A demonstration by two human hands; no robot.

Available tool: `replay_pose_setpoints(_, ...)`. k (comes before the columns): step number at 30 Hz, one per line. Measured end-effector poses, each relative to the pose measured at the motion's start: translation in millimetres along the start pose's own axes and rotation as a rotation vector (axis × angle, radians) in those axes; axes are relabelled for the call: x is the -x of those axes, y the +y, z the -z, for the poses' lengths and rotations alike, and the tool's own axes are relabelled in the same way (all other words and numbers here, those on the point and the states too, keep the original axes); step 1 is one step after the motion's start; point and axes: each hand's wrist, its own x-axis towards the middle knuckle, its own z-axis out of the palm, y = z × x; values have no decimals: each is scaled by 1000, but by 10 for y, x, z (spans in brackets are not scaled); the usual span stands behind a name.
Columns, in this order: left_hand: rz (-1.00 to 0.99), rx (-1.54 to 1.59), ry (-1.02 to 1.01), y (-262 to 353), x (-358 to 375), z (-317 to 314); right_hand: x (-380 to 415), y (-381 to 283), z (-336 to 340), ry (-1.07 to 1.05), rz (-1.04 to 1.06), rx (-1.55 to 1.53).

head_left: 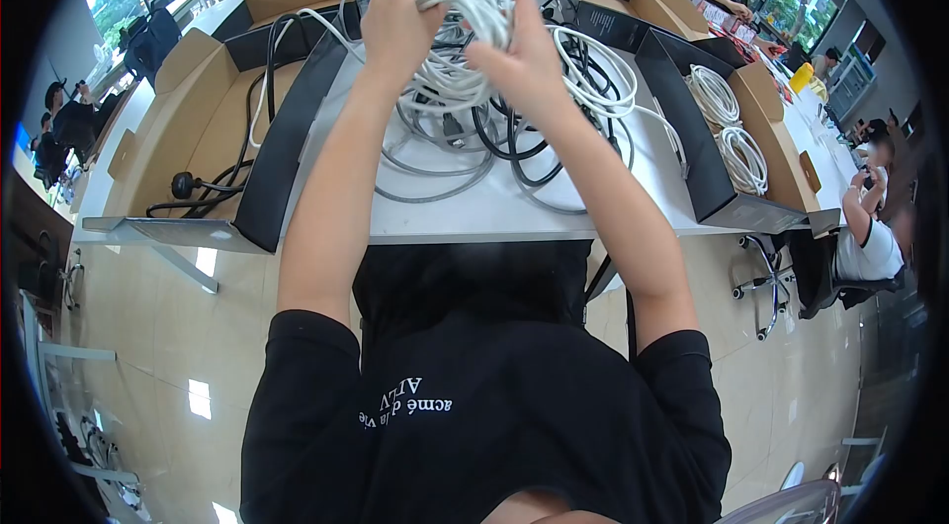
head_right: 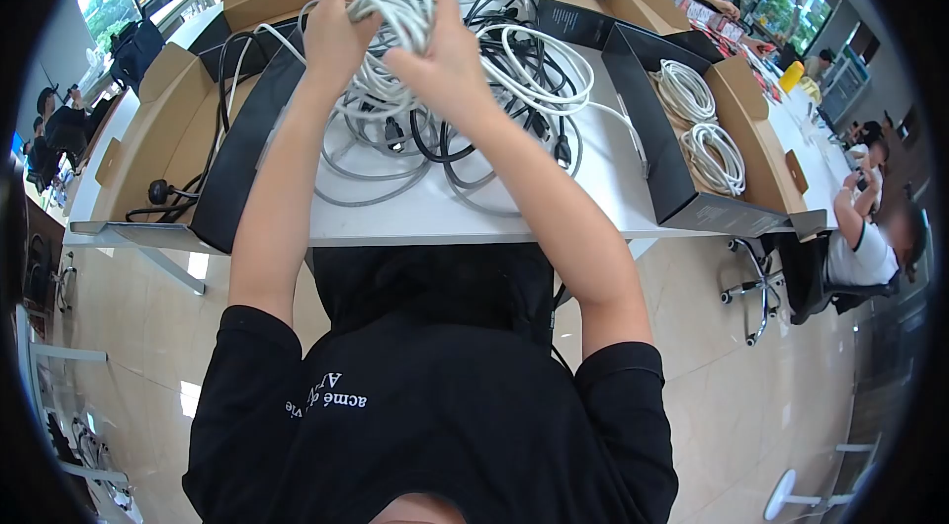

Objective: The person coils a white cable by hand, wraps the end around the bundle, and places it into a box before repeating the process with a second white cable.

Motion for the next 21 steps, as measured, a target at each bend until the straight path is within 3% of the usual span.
replay_pose_setpoints(3,333,489,-377,90,-72,41,-89,-55,229,-47,-222,-405)
replay_pose_setpoints(5,318,678,-470,153,-61,46,-165,-125,411,-75,-304,-539)
replay_pose_setpoints(8,301,839,-519,281,-39,33,-198,-138,597,-150,-292,-649)
replay_pose_setpoints(11,292,1007,-710,270,-32,70,-202,-173,685,-274,-273,-724)
replay_pose_setpoints(14,477,970,-820,278,23,143,-178,-241,724,-382,-301,-811)
replay_pose_setpoints(16,485,935,-928,369,-4,244,-179,-198,780,-456,-300,-906)
replay_pose_setpoints(21,384,1328,-859,442,54,264,-166,-235,762,-523,-313,-1008)
